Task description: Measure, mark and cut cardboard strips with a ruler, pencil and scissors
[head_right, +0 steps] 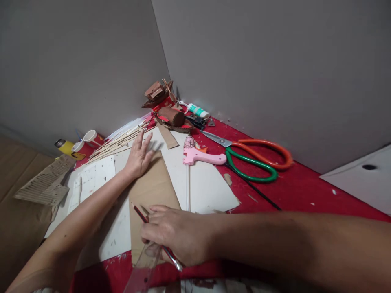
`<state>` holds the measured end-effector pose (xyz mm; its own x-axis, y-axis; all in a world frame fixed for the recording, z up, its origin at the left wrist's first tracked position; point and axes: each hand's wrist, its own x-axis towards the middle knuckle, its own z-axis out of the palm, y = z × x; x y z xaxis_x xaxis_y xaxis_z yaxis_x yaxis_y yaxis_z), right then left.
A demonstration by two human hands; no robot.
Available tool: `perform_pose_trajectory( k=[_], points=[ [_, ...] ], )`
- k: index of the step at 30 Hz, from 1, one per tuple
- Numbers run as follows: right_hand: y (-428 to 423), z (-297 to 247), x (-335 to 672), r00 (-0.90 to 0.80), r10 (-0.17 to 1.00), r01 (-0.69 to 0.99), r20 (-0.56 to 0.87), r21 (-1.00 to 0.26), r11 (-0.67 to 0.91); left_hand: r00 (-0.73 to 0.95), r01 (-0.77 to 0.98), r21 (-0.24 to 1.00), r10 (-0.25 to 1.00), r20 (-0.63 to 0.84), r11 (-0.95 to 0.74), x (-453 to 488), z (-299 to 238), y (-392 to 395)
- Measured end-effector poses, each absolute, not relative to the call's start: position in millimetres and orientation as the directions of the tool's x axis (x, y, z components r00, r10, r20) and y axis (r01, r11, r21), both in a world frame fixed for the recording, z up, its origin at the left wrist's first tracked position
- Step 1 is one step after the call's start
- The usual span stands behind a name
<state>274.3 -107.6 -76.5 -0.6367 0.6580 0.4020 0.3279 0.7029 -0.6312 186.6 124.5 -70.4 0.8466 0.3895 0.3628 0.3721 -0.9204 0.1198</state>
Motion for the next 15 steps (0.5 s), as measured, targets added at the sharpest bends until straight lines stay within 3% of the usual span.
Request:
perform_pose_trajectory(
  k=[6,15],
  points=[
    [-108.7,-75.0,273.6,-0.64,0.674,0.308,0.37,-0.68,0.666,0.85,0.446,0.104,0.457,0.262,-0.889,165.1,-68.9,148.4],
    [-108.1,-76.2,274.7,-0.674,0.647,0.355,0.357,-0.611,0.707,0.865,0.444,0.083,0.451,0.218,-0.892,124.0,-59.0,104.7]
  ],
)
